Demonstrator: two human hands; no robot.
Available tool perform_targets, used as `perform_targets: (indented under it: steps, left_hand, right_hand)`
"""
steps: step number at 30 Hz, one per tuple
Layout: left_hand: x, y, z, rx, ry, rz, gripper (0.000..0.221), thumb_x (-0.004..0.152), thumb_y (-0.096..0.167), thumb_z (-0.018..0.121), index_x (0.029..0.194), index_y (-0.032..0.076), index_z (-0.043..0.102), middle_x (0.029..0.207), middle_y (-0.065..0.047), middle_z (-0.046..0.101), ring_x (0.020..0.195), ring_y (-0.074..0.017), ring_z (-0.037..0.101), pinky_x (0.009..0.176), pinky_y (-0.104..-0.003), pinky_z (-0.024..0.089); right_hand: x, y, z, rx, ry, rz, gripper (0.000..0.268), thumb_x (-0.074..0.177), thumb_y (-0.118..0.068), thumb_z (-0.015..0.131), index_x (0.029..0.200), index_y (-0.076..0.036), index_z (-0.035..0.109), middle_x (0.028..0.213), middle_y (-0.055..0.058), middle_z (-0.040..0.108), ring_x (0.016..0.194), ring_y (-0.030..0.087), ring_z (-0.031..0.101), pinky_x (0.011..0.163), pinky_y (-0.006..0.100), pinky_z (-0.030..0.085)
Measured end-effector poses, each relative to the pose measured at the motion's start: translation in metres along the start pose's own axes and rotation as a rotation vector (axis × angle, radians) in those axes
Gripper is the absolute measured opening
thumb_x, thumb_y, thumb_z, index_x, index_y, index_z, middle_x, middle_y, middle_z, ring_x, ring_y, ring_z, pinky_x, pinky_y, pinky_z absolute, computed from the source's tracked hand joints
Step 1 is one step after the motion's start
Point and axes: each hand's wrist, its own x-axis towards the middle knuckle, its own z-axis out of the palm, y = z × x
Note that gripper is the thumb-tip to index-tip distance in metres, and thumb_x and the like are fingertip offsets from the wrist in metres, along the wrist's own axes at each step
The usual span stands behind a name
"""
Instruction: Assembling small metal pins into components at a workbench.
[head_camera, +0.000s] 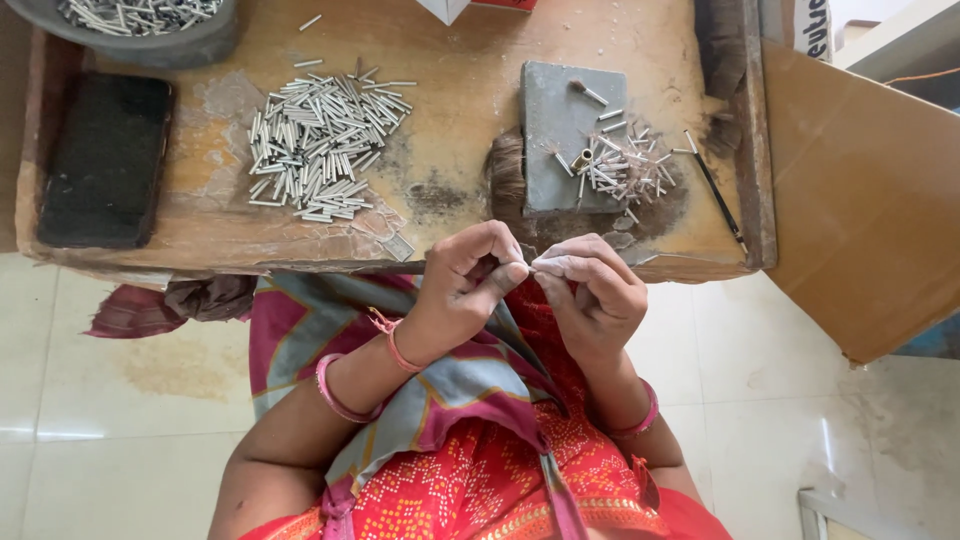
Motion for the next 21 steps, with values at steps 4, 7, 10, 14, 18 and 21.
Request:
perform_targets:
  steps: [4, 7, 10, 14, 18, 21]
  left_hand:
    - [0.006, 0.018, -0.01, 0.15, -0.122, 0.249, 0.014, 0.092, -0.002, 0.071, 0.091, 0.003, 0.058, 0.085, -0.003, 0.059, 0.075, -0.0107, 0.056, 0.066, -0.026, 0.045]
    - [0.013, 0.028, -0.013, 0.204, -0.254, 0.431, 0.014, 0.09, -0.005, 0.069, 0.091, 0.004, 0.059, 0.087, -0.007, 0.061, 0.083, -0.0214, 0.061, 0.075, -0.033, 0.05]
    - [0.017, 0.027, -0.017, 0.214, -0.317, 0.418, 0.016, 0.09, -0.002, 0.073, 0.088, 0.005, 0.059, 0.086, -0.005, 0.062, 0.082, -0.0237, 0.062, 0.074, -0.034, 0.051]
    - [0.043, 0.023, -0.021, 0.44, -0.252, 0.447, 0.014, 0.089, -0.001, 0.072, 0.092, 0.003, 0.059, 0.09, -0.009, 0.061, 0.09, -0.0274, 0.06, 0.082, -0.036, 0.05]
    - [0.09, -0.001, -0.032, 0.632, 0.031, 0.44, 0.02, 0.089, 0.001, 0.071, 0.106, 0.001, 0.061, 0.103, -0.014, 0.062, 0.104, -0.0341, 0.059, 0.096, -0.043, 0.046]
    - [0.105, -0.025, -0.035, 0.767, 0.075, 0.438, 0.023, 0.085, 0.005, 0.072, 0.105, 0.001, 0.062, 0.105, -0.017, 0.062, 0.103, -0.0376, 0.057, 0.095, -0.046, 0.044]
  right_hand:
    - [0.001, 0.011, -0.012, 0.176, -0.107, 0.042, 0.013, 0.086, 0.01, 0.073, 0.097, 0.004, 0.07, 0.097, 0.013, 0.07, 0.085, 0.016, 0.066, 0.071, 0.023, 0.05]
    - [-0.004, 0.033, -0.023, 0.579, -0.301, 0.178, 0.009, 0.09, 0.006, 0.07, 0.099, 0.005, 0.07, 0.099, 0.013, 0.07, 0.092, 0.019, 0.067, 0.078, 0.028, 0.056]
    - [-0.005, 0.039, -0.024, 0.902, -0.39, 0.497, 0.006, 0.094, 0.001, 0.068, 0.096, 0.006, 0.069, 0.1, 0.015, 0.069, 0.088, 0.021, 0.069, 0.079, 0.031, 0.057]
    - [0.022, 0.016, -0.027, 0.68, -0.354, 0.543, 0.008, 0.092, 0.002, 0.068, 0.098, 0.004, 0.071, 0.105, 0.012, 0.068, 0.091, 0.02, 0.069, 0.081, 0.031, 0.059]
    - [0.048, 0.035, -0.038, -0.395, -0.019, -0.114, 0.017, 0.093, 0.007, 0.075, 0.106, -0.002, 0.07, 0.109, 0.012, 0.07, 0.103, 0.025, 0.068, 0.09, 0.035, 0.055]
    - [0.056, 0.046, -0.043, -0.541, 0.084, -0.166, 0.018, 0.094, 0.007, 0.077, 0.109, -0.002, 0.07, 0.112, 0.013, 0.07, 0.107, 0.029, 0.066, 0.094, 0.039, 0.053]
